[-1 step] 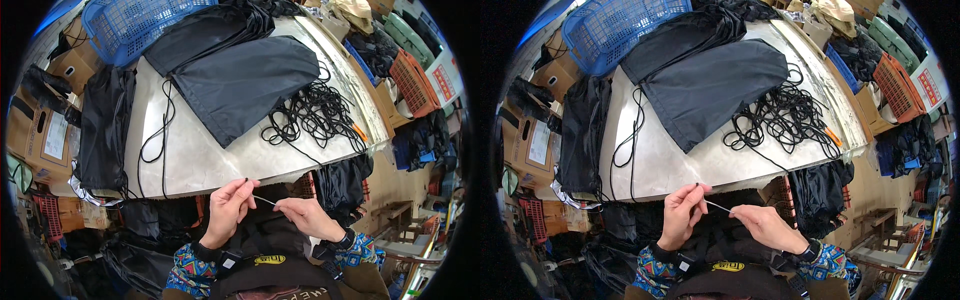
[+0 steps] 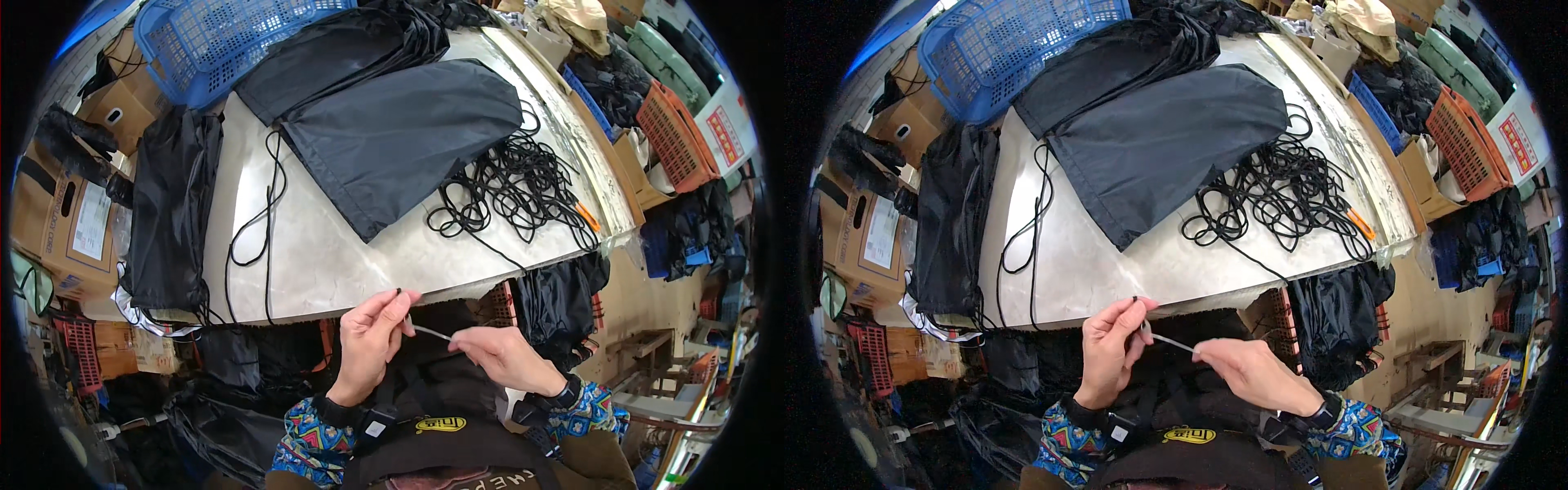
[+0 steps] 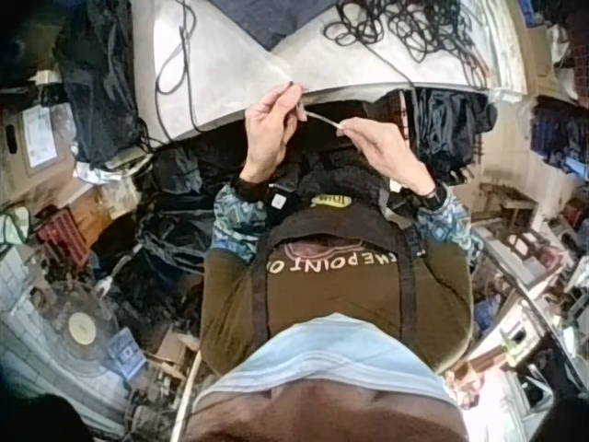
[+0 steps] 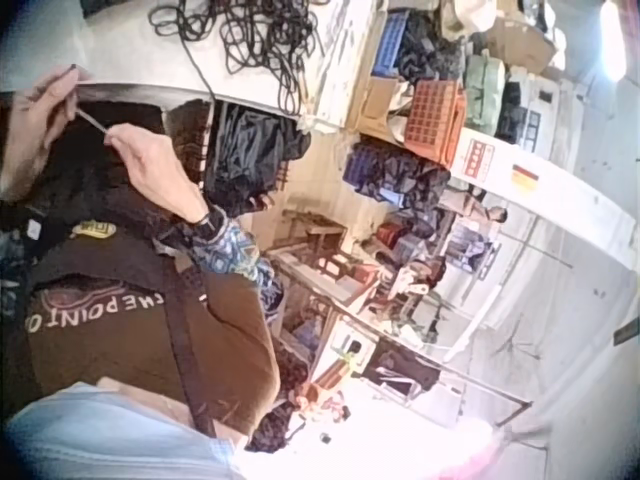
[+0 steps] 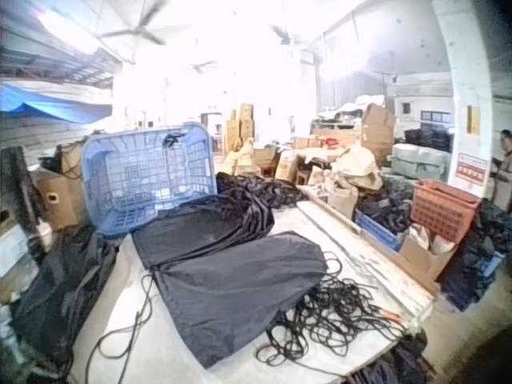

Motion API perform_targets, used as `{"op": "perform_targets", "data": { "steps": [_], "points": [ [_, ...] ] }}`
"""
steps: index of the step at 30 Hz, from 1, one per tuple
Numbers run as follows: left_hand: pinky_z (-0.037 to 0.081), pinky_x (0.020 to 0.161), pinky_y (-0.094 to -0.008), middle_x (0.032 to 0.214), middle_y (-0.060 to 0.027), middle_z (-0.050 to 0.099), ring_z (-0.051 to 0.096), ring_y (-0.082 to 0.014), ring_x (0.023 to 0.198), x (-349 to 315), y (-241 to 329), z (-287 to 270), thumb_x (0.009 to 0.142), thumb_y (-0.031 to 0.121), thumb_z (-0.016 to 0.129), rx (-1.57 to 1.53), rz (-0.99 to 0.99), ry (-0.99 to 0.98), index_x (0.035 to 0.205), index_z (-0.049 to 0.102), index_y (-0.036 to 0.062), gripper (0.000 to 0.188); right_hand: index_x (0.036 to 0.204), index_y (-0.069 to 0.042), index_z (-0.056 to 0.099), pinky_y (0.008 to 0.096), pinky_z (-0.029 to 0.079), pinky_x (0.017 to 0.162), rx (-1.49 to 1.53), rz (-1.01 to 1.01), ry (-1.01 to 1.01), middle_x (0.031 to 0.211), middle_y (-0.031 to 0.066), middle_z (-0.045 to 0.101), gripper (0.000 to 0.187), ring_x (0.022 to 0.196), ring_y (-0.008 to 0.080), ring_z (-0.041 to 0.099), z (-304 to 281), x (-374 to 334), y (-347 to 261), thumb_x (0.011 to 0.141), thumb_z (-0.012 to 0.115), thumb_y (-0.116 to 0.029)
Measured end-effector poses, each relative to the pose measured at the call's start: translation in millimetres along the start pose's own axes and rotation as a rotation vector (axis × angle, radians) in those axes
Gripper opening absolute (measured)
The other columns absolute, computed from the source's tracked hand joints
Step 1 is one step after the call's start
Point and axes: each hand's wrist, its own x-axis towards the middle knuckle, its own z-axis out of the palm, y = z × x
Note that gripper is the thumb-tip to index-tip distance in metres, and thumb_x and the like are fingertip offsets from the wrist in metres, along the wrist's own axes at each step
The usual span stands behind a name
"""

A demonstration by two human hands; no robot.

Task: The person assembles black drawstring bags by threading elastic cords through the top hems using a metal hook tool. They repeatedly pick up bags, thread the elastic through the casing, and pull it through to form the drawstring closure. The process is repeated for multiple bags on a cluttered workbench.

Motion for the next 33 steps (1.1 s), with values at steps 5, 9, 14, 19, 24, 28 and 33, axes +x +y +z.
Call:
{"op": "perform_targets", "data": {
  "steps": [5, 9, 14, 19, 24, 28, 33],
  "points": [
    [0.031, 0.052, -0.018, 0.065, 0.0068, 0.052, 0.042, -0.0006, 0.058, 24.7, -29.8, -5.0, 0.093, 0.021, 0.059, 0.116, 0.206, 0.116, 0.098, 0.069, 0.0013, 0.023, 0.095, -0.01, 0.068, 0.0374, 0.043, 0.088, -0.148, -0.238, -0.092, 0.106, 0.0101, 0.06, 0.016, 0.106, 0.0293, 0.054, -16.7, -14.3, -22.7, 0.079, 0.067, -0.005],
    [0.042, 0.059, -0.0196, 0.073, 0.003, 0.06, 0.051, -0.0023, 0.066, 26.2, -71.6, 18.4, 0.091, 0.021, 0.061, 0.308, 0.003, -0.171, 0.102, 0.067, -0.0001, 0.024, 0.088, -0.006, 0.071, 0.0432, 0.029, 0.103, 0.304, -0.473, 0.221, 0.124, 0.0185, 0.047, 0.011, 0.121, 0.032, 0.04, -15.4, -2.1, -32.5, 0.081, 0.069, -0.014],
    [0.05, 0.061, -0.0316, 0.086, -0.0114, 0.063, 0.061, -0.0141, 0.07, 20.5, -49.4, 14.1, 0.09, 0.023, 0.062, 0.432, 0.222, 0.025, 0.106, 0.063, -0.0008, 0.028, 0.088, 0.001, 0.058, 0.026, 0.041, 0.056, 0.98, -0.088, 0.038, 0.084, 0.0213, 0.062, 0.016, 0.06, 0.0159, 0.052, -29.7, -15.6, -31.6, 0.095, 0.051, -0.012],
    [0.042, 0.054, -0.0307, 0.077, -0.0109, 0.059, 0.053, -0.0153, 0.059, 86.7, -7.4, -43.3, 0.085, 0.029, 0.069, 1.222, 0.766, 0.395, 0.088, 0.061, -0.0063, 0.037, 0.096, 0.0, 0.053, 0.0192, 0.022, 0.043, 1.045, 0.139, 0.116, 0.066, 0.006, 0.05, 0.019, 0.049, 0.0041, 0.029, -47.2, -9.9, -32.5, 0.099, 0.045, -0.017],
    [0.039, 0.054, -0.0269, 0.066, -0.0026, 0.057, 0.054, -0.0113, 0.063, 101.5, 10.5, -18.6, 0.086, 0.025, 0.068, 0.653, 0.333, 0.112, 0.076, 0.061, 0.0011, 0.027, 0.099, 0.001, 0.06, 0.0189, 0.03, 0.049, 0.56, 0.179, 0.318, 0.067, -0.0047, 0.046, 0.015, 0.055, 0.0042, 0.037, -29.9, 21.0, -7.7, 0.093, 0.058, -0.014],
    [0.041, 0.055, -0.0223, 0.072, 0.0007, 0.06, 0.055, -0.007, 0.067, 75.9, 11.6, 11.1, 0.09, 0.023, 0.063, 0.006, 0.086, -0.085, 0.079, 0.064, 0.0048, 0.022, 0.09, 0.001, 0.063, 0.0244, 0.04, 0.05, -0.094, -0.012, 0.62, 0.069, 0.0045, 0.053, 0.018, 0.055, 0.0103, 0.048, -10.2, 52.3, 0.5, 0.08, 0.072, -0.012],
    [0.042, 0.056, -0.0224, 0.073, -0.0016, 0.061, 0.055, -0.0071, 0.068, 57.1, 3.4, 26.6, 0.091, 0.017, 0.061, 0.016, 0.135, -0.126, 0.081, 0.065, 0.0032, 0.017, 0.094, 0.001, 0.062, 0.0299, 0.045, 0.05, -0.206, -0.104, 0.675, 0.073, 0.01, 0.055, 0.018, 0.055, 0.0207, 0.054, -3.5, 67.5, 3.2, 0.078, 0.068, -0.006]
  ]
}}
